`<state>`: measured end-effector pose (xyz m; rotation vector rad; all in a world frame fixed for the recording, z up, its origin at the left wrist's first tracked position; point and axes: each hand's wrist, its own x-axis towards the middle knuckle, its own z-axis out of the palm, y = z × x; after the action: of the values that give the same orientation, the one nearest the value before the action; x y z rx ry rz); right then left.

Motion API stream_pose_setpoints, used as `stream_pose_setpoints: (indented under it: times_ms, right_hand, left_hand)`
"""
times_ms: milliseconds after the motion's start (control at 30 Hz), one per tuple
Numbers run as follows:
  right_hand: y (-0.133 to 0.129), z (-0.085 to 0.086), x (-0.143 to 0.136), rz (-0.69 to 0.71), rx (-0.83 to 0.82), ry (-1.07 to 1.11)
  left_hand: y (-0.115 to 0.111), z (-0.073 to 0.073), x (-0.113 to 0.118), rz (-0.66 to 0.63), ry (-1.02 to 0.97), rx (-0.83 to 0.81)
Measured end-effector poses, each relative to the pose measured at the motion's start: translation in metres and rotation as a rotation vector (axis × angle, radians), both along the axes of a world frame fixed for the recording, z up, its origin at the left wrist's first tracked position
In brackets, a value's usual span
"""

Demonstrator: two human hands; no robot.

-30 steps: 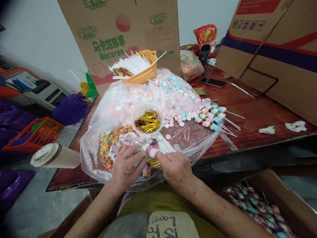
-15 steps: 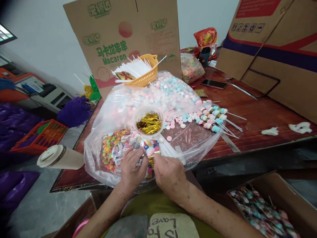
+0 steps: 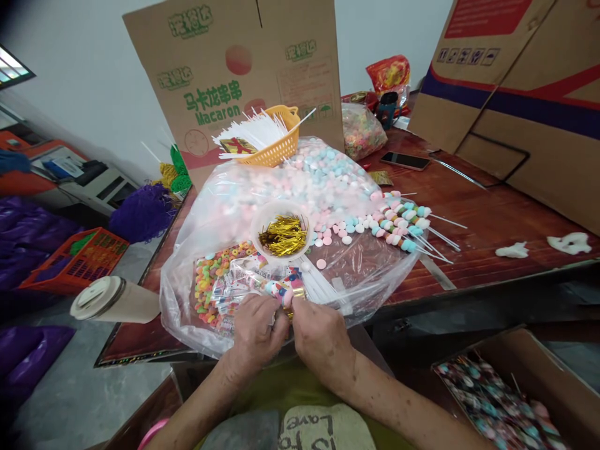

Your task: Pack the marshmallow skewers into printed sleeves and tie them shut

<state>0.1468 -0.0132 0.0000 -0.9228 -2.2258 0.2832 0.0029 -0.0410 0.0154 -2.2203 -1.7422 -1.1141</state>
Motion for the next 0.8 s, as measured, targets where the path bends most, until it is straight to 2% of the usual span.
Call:
stream_pose_setpoints:
  times_ms: [100, 167, 333, 500, 667, 800]
  right_hand:
    - [0.001, 0.0, 0.001, -0.001, 0.184, -0.083]
    - [0.002, 0.002, 0.0, -0.013, 0.248, -0.119]
    - [0.002, 0.006, -0.002, -0.03, 0.228, -0.136]
    - [0.006, 0.005, -0.001, 0.041, 0.058, -0.008]
    - [0.007, 0.001, -0.002, 0.051, 0.296, 0.035]
    - [0.008, -0.006, -0.006, 0.036, 0.345, 0.002]
  left_hand:
    - [-0.002, 0.004, 0.001, 0.082, -0.084, -0.004]
    - [-0.003, 0.005, 0.002, 0.091, -0.062, -0.002]
    - [-0.005, 0.003, 0.004, -0.001, 0.128, 0.031]
    - [-0.002, 0.006, 0.002, 0.11, 0.065, 0.017]
    - [-0.003, 0.009, 0.004, 0.08, 0.085, 0.01]
    - [-0.007, 0.0, 0.012, 0.059, 0.098, 0.091]
